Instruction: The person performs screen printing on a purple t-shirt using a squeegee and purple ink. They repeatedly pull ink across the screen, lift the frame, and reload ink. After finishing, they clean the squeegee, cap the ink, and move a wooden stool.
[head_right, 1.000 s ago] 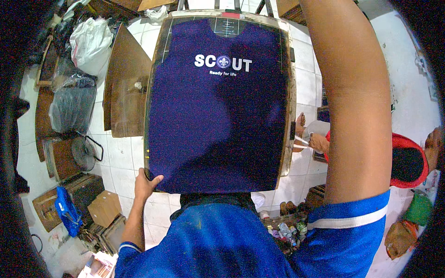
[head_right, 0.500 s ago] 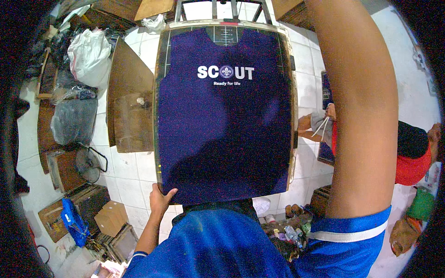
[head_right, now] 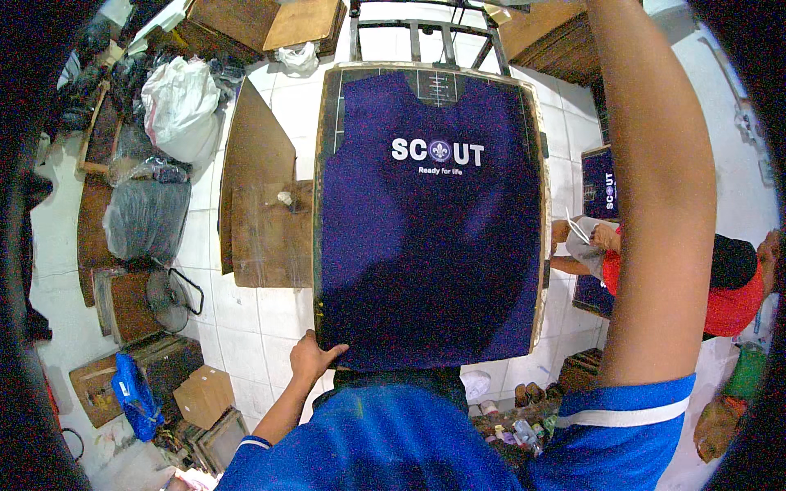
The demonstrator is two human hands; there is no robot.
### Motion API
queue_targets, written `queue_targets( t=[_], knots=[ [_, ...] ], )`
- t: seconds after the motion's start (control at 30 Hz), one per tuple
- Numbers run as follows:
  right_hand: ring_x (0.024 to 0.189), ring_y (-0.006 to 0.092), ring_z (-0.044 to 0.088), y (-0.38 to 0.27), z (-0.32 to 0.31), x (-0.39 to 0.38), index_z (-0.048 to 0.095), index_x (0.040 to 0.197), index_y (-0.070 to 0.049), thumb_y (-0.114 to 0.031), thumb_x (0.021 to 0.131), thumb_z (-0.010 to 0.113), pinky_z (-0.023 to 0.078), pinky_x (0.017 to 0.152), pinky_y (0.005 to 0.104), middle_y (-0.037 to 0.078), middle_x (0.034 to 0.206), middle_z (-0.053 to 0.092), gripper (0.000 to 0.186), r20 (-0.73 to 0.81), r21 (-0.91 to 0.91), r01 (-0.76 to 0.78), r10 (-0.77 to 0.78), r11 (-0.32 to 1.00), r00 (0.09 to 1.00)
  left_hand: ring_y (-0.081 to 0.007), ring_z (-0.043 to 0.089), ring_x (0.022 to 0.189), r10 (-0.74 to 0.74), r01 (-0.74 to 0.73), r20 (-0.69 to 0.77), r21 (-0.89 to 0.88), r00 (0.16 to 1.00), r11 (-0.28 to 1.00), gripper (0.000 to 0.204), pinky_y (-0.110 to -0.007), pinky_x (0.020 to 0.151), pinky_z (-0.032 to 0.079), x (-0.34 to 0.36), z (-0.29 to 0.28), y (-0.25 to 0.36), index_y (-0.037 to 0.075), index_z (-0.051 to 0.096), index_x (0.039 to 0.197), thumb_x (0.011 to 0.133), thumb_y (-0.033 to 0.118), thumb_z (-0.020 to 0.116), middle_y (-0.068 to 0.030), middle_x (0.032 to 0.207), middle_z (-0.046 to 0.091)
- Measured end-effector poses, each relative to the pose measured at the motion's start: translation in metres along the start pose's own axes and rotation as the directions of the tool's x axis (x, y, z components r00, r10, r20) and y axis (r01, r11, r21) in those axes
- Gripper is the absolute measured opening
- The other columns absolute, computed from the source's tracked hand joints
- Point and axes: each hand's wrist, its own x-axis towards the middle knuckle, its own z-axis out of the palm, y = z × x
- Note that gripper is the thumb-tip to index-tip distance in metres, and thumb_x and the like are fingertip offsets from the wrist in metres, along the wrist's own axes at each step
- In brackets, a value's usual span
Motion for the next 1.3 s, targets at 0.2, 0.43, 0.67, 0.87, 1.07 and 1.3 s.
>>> queue_targets(
  t=[0.2, 0.43, 0.67, 0.87, 1.07, 1.3],
  knots=[
    [0.067, 0.0214, 0.057, 0.002, 0.005, -0.039, 0.062, 0.072, -0.006, -0.066, 0.080, 0.071, 0.045, 0.065, 0.0390, 0.006, 0.070, 0.061, 0.061, -0.017, -0.023, 0.008, -0.009, 1.000, 1.000, -0.0370, 0.072, 0.098, 0.096, -0.096, 0.016, 0.043, 0.995, 0.994, 0.094, -0.045, 0.087, 0.057, 0.059, -0.083, 0.023, -0.001, 0.074, 0.107, 0.074, 0.086, 0.063, -0.0206, 0.102, 0.075],
    [0.089, 0.0354, 0.065, 0.022, 0.064, -0.195, 0.073, 0.095, -0.006, -0.062, 0.075, 0.080, 0.052, 0.078, 0.0450, 0.013, 0.093, 0.069, 0.059, -0.265, -0.092, 0.188, -0.206, 0.978, 0.942, -0.0194, 0.066, 0.107, 0.113, -0.764, -0.771, -0.580, 0.627, 0.282, 0.050, -0.035, 0.098, 0.051, 0.137, -0.267, 0.158, -0.001, 0.058, 0.126, 0.097, 0.039, 0.070, -0.0084, 0.114, 0.068],
    [0.102, 0.0321, 0.061, 0.046, 0.147, -0.343, 0.068, 0.104, -0.010, -0.022, 0.081, 0.079, 0.043, 0.084, 0.0478, 0.008, 0.103, 0.068, 0.028, 0.471, 0.057, 0.036, -0.058, 0.998, 0.880, -0.0167, 0.054, 0.077, -0.219, 0.008, 0.067, -0.966, 0.973, -0.258, 0.036, -0.033, 0.078, 0.044, 0.219, -0.173, 0.141, 0.013, 0.066, 0.115, 0.094, 0.041, 0.073, -0.0008, 0.097, 0.063],
    [0.105, 0.0350, 0.060, 0.077, 0.191, -0.351, 0.067, 0.111, -0.010, -0.012, 0.083, 0.075, 0.042, 0.086, 0.0505, 0.009, 0.107, 0.069, 0.030, 0.706, 0.085, 0.018, -0.073, 0.996, 0.705, -0.0126, 0.057, 0.080, -0.279, 0.127, 0.101, -0.989, 0.955, 0.077, 0.052, -0.030, 0.071, 0.045, 0.270, -0.116, 0.108, 0.009, 0.066, 0.115, 0.088, 0.052, 0.078, -0.0010, 0.098, 0.068],
    [0.105, 0.0342, 0.059, 0.072, 0.186, -0.370, 0.066, 0.112, -0.012, -0.012, 0.085, 0.074, 0.041, 0.087, 0.0512, 0.010, 0.106, 0.069, 0.028, 0.641, 0.121, -0.001, -0.078, 0.993, 0.763, -0.0078, 0.047, 0.059, -0.376, 0.085, -0.007, -0.969, 0.927, 0.230, 0.067, -0.024, 0.048, 0.037, 0.256, -0.118, 0.119, 0.001, 0.059, 0.116, 0.086, 0.057, 0.078, -0.0022, 0.092, 0.065],
    [0.108, 0.0382, 0.064, 0.122, 0.270, -0.272, 0.066, 0.120, -0.013, -0.015, 0.085, 0.076, 0.044, 0.087, 0.0574, 0.014, 0.110, 0.072, 0.036, 0.778, 0.091, -0.026, -0.055, 0.996, 0.626, -0.0152, 0.059, 0.085, -0.342, 0.047, -0.053, -0.959, 0.938, 0.279, 0.067, -0.032, 0.073, 0.049, 0.258, -0.116, 0.116, -0.004, 0.058, 0.118, 0.089, 0.053, 0.077, -0.0090, 0.103, 0.067]
  ],
)
